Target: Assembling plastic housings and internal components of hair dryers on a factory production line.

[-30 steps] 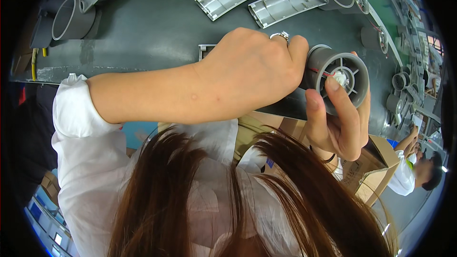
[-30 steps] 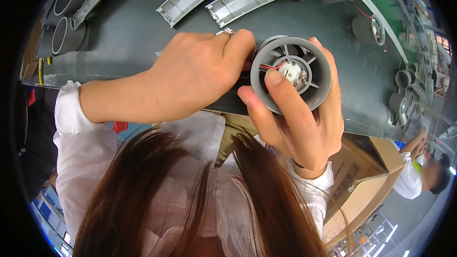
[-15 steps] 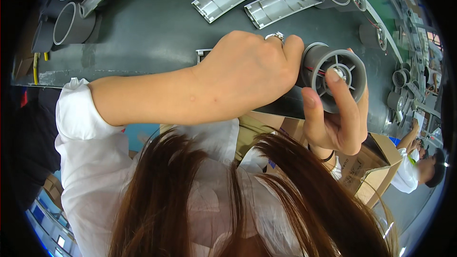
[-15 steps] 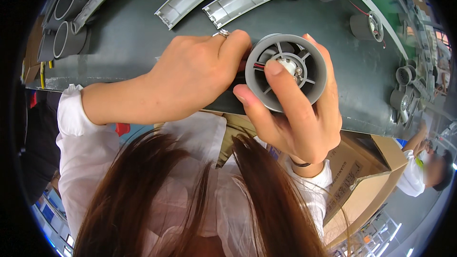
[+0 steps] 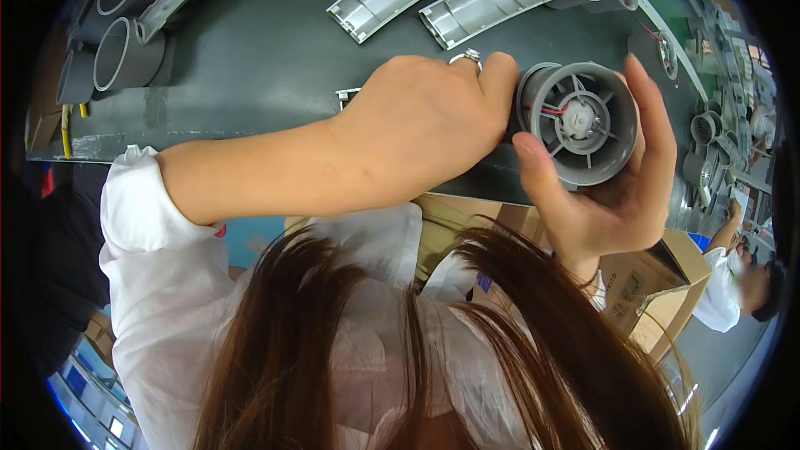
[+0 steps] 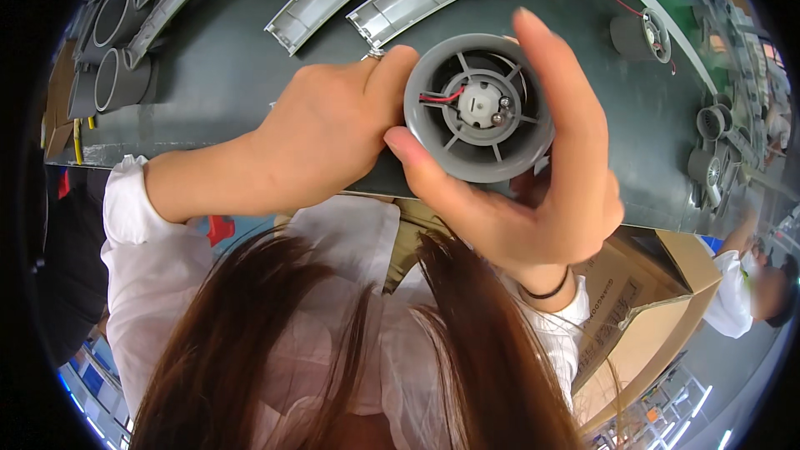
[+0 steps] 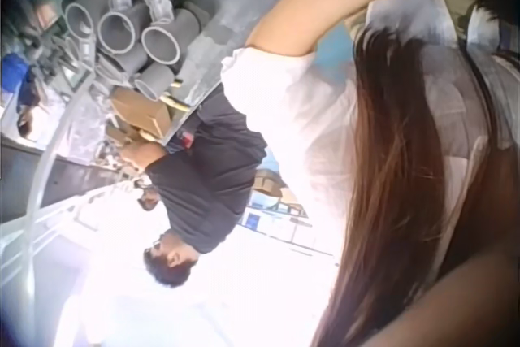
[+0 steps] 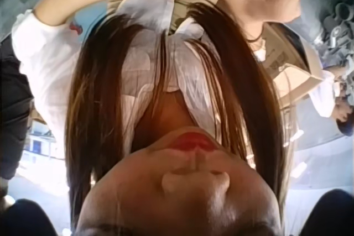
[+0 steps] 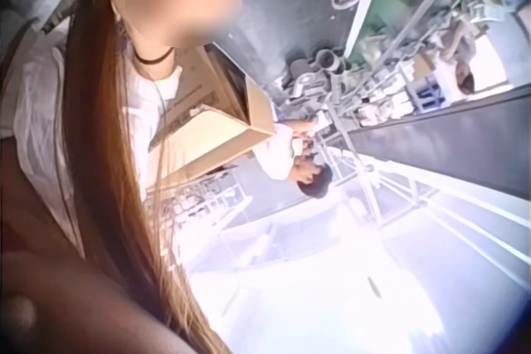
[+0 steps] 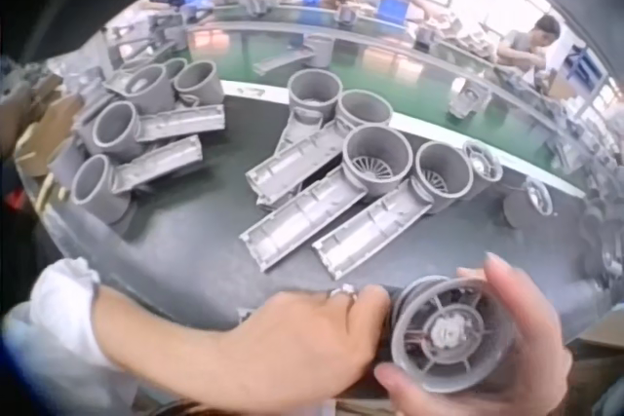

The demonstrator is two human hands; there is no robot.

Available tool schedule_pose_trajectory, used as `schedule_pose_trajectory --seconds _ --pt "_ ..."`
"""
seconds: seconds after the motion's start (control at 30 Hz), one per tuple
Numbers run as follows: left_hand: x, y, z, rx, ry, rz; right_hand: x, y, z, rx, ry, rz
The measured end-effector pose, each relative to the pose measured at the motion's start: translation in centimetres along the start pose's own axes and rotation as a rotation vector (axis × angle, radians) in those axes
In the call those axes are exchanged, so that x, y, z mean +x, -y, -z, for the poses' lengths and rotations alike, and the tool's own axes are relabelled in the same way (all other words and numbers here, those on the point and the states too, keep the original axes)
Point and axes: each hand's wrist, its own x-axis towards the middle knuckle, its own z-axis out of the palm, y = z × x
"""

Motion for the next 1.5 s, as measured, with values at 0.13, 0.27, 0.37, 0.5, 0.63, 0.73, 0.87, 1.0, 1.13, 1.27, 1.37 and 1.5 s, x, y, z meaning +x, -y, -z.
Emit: schedule_pose_trajectory --seconds 0.13,0.27,0.37,0.5,0.63,0.73,0.87,1.0,1.13,1.27,1.37,1.5 --pt "0.0 0.0 -0.2 0.101 -0.083 -0.029 1.7 1.2 1.8 -0.312 0.233 -0.024" --pt "-0.4 -0.1 -0.9 0.151 -0.178 -0.056 1.1 1.5 1.8 -0.549 0.234 0.089" --pt "-0.8 -0.3 -1.3 0.213 -0.203 -0.084 0.0 0.4 1.3 -0.436 0.112 0.133" --pt "-1.1 -0.4 -1.7 0.185 -0.21 -0.177 -1.2 0.6 1.7 -0.342 0.095 0.12" --pt "-1.0 -0.3 -1.8 0.094 -0.186 -0.138 -1.6 -1.1 0.8 -0.236 -0.013 0.038" --pt "-1.1 -0.2 -1.7 0.087 -0.168 -0.127 -1.7 -2.0 0.3 -0.143 -0.006 0.015" --pt "-0.6 -0.3 -1.1 0.034 -0.13 -0.098 -1.9 -2.8 -0.5 0.013 -0.043 -0.082" --pt "-0.4 -0.2 -0.3 0.047 -0.045 -0.086 -1.7 -3.0 -0.6 0.142 -0.066 -0.188" --pt "-0.2 -0.3 0.6 -0.093 0.082 0.041 -1.8 -3.2 -0.6 0.18 -0.018 -0.287" --pt "0.3 -0.1 1.6 -0.171 0.144 0.071 -2.0 -3.5 -0.6 0.244 -0.002 -0.349" --pt "0.5 0.3 1.7 -0.168 0.196 0.074 -2.0 -3.7 -0.5 0.271 0.038 -0.394" --pt "0.5 0.2 1.6 -0.169 0.16 0.043 -2.1 -4.6 0.2 0.482 0.103 -0.265"
